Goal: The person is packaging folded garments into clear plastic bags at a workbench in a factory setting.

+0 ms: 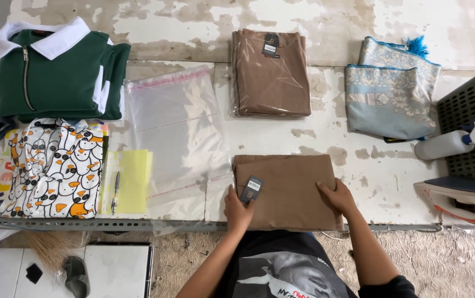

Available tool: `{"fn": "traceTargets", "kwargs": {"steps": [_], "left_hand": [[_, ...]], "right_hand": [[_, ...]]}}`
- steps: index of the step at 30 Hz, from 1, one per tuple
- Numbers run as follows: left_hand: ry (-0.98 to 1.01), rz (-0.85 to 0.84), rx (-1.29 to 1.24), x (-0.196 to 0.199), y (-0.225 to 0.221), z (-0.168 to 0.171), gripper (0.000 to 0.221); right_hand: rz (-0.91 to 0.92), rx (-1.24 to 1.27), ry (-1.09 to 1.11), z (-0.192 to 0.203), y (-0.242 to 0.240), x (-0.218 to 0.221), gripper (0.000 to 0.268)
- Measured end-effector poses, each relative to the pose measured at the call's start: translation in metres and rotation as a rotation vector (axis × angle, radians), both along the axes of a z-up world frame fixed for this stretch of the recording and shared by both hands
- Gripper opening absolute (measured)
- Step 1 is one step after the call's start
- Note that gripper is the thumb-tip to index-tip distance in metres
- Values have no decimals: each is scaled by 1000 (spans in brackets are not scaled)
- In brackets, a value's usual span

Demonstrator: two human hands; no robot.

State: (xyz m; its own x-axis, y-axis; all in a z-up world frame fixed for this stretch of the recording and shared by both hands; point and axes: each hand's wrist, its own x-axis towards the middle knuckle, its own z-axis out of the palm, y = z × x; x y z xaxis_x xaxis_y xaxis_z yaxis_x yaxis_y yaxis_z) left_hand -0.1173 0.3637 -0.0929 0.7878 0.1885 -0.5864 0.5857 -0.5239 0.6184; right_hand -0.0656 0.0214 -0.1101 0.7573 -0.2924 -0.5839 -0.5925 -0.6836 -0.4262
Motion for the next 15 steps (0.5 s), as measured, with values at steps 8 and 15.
{"fn": "traceTargets", "kwargs": {"steps": [8, 15], "left_hand": [[69, 270, -606, 15, -11, -23, 75], [-189, 574, -857, 13, -16, -15, 59]], "right_hand": [[-267, 712, -345, 50, -20, -11, 41], [817, 600, -1009, 187, -22, -14, 34]]}}
